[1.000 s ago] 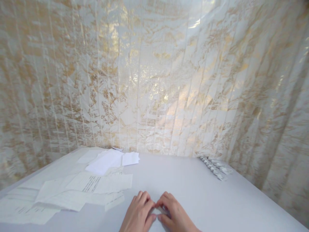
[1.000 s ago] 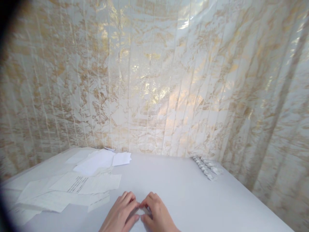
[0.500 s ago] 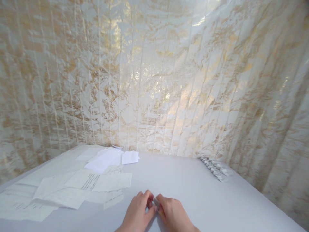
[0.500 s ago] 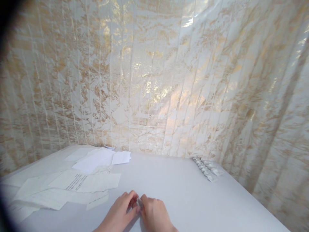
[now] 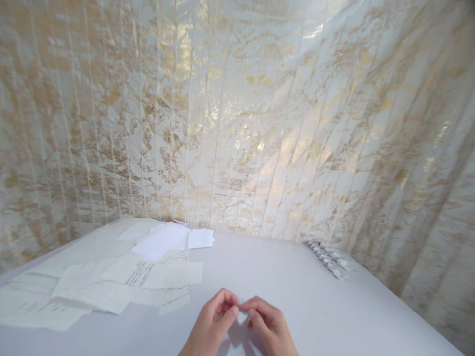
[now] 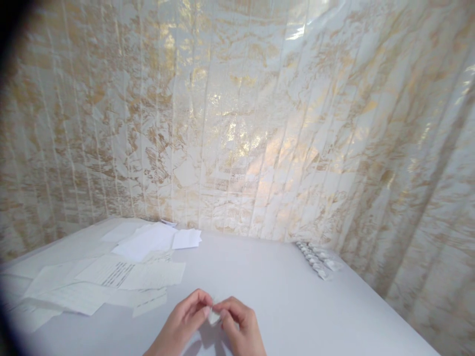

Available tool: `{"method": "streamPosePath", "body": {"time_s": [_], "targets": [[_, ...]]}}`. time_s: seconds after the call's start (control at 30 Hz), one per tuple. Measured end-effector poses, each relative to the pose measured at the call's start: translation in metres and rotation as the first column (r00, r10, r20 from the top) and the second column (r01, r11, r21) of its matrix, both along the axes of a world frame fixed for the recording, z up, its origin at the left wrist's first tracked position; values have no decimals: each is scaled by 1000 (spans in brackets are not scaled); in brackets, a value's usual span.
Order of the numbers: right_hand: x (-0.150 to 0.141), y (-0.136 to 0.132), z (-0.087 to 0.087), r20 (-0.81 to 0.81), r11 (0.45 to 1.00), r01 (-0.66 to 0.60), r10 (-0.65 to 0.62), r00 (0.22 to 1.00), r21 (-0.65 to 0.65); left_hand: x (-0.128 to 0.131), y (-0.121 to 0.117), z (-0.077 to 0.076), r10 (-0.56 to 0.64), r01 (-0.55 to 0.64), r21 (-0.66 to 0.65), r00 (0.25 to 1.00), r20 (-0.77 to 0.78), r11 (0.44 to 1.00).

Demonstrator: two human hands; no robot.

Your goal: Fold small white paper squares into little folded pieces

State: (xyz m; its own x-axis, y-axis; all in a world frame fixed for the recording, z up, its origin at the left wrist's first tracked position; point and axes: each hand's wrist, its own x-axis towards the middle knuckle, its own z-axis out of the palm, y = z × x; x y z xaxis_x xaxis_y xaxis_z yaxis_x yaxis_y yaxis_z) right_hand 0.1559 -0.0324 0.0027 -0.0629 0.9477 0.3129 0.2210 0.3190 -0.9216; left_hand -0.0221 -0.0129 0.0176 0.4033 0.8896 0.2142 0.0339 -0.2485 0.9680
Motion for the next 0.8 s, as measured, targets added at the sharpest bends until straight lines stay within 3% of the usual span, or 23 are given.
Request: {"method": "streamPosePath", "body": {"time_s": [0.13, 0.33, 0.43, 0.67, 0.8], "targets": [[2, 1, -5, 49, 997, -59, 57, 997, 51, 2, 0, -5, 4, -4, 8, 999, 53, 1000], [-4, 10, -25, -103, 998, -45, 48, 994, 33, 6, -3, -7, 8, -10, 31, 998, 70, 999], [-6, 9, -19, -106, 993, -109, 104, 989, -42, 8, -2, -8, 0, -2, 33, 999, 54, 999], [0, 8, -5, -59, 999, -13, 16, 998, 46, 11, -1, -15, -26, 28, 43, 999, -36, 999], [1, 5, -1, -91, 999, 12, -9, 996, 34, 7, -5, -7, -49, 61, 79, 989, -139, 995]]}}
